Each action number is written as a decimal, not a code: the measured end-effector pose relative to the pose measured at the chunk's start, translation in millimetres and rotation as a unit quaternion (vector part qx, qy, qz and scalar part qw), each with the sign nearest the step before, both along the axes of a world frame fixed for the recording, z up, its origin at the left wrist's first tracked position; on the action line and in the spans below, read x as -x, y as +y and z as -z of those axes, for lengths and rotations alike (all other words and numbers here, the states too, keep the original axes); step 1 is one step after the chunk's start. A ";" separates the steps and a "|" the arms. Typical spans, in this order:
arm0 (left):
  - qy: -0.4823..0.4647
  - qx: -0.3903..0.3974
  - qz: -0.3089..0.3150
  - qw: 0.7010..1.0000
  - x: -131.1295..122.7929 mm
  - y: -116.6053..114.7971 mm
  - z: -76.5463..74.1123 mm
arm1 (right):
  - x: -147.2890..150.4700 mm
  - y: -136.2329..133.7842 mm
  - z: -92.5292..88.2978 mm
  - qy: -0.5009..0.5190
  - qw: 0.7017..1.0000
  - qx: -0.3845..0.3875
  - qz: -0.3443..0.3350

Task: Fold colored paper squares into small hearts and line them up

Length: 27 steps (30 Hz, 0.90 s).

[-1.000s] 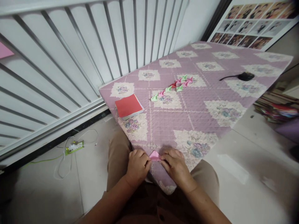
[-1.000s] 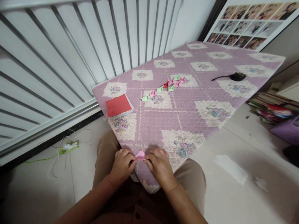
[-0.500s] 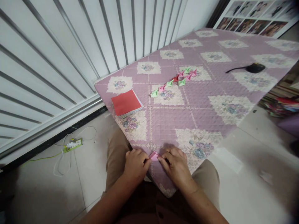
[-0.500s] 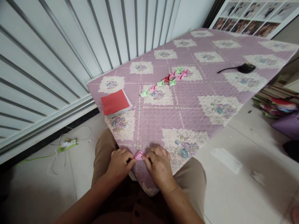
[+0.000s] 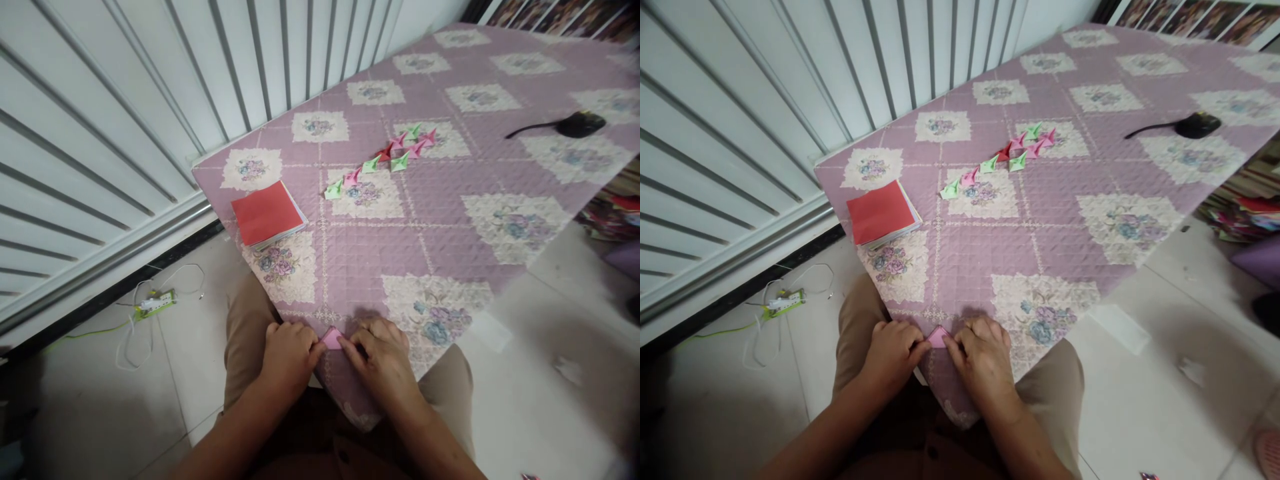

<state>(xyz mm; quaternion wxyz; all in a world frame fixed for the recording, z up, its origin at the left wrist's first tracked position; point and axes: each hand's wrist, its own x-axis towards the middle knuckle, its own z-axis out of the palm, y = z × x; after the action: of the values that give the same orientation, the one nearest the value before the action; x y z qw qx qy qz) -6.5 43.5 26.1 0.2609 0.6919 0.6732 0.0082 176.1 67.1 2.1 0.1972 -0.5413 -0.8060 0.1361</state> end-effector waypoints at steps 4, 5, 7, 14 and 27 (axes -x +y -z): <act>0.003 0.007 0.002 1.000 -0.4 0.8 -0.1 | 0.9 1.0 1.1 0.002 1.000 0.001 0.006; 0.003 0.007 0.001 1.000 -0.6 1.1 -0.6 | 1.1 1.2 1.1 0.002 1.000 0.003 0.007; -0.001 0.008 0.000 1.000 -0.9 2.1 -2.2 | 1.4 1.3 0.6 0.002 1.000 0.007 0.009; -0.002 0.010 0.000 1.000 -1.3 3.6 -6.1 | 2.3 1.2 -2.0 0.009 1.000 0.019 0.015; 0.024 -0.251 0.185 0.950 -0.1 -6.4 6.5 | 6.2 -2.2 -8.1 0.003 0.999 0.024 0.029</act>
<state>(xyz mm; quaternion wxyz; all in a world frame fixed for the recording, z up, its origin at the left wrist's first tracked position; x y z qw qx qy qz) -6.4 37.2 19.6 0.0593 0.8475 0.5154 0.1122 169.8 64.9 10.2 0.1906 -0.5689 -0.7855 0.1517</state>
